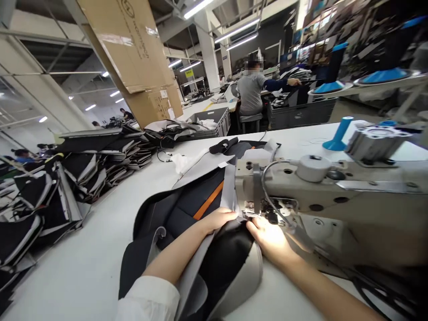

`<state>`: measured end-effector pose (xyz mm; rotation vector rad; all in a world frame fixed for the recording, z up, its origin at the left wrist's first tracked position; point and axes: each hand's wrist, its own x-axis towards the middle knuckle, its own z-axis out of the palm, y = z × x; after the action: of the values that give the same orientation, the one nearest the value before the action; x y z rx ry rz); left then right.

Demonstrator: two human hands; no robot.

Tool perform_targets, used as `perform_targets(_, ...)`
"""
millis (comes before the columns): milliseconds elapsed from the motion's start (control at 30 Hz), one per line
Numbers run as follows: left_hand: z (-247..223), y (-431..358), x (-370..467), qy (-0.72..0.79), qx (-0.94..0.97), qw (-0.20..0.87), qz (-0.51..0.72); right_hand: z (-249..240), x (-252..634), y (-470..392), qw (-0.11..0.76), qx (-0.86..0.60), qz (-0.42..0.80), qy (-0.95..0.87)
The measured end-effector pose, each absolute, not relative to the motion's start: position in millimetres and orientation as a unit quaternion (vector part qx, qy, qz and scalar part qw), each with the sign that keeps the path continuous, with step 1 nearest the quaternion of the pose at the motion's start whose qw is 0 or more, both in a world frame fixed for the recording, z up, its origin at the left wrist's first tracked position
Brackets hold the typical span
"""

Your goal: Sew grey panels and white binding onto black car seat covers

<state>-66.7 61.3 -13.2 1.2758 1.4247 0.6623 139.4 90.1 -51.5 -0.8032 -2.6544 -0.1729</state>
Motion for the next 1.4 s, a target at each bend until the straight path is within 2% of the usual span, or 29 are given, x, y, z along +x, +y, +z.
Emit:
perform_targets(200,-2,59,-58,0.627,0.527,0.505,0.273,-31,133,87,0.121,-0.186,-0.137,-0.965)
perform_targets(467,11,50,-50,0.659,0.547,0.459,0.236,-25,152,53,0.033,-0.198,-0.067,-0.977)
perform_targets(733,12,44,-49,0.642,0.650,0.367,0.176,-41,146,41,0.061,-0.221,-0.081,-0.970)
perform_targets(1267,23,45,-30,0.639,0.686,0.331,0.111,-50,141,42,0.110,-0.254,-0.024,-0.961)
perform_targets(1400,19,48,-29,0.625,0.688,0.343,0.136,-50,138,43,0.103,-0.268,-0.025,-0.958)
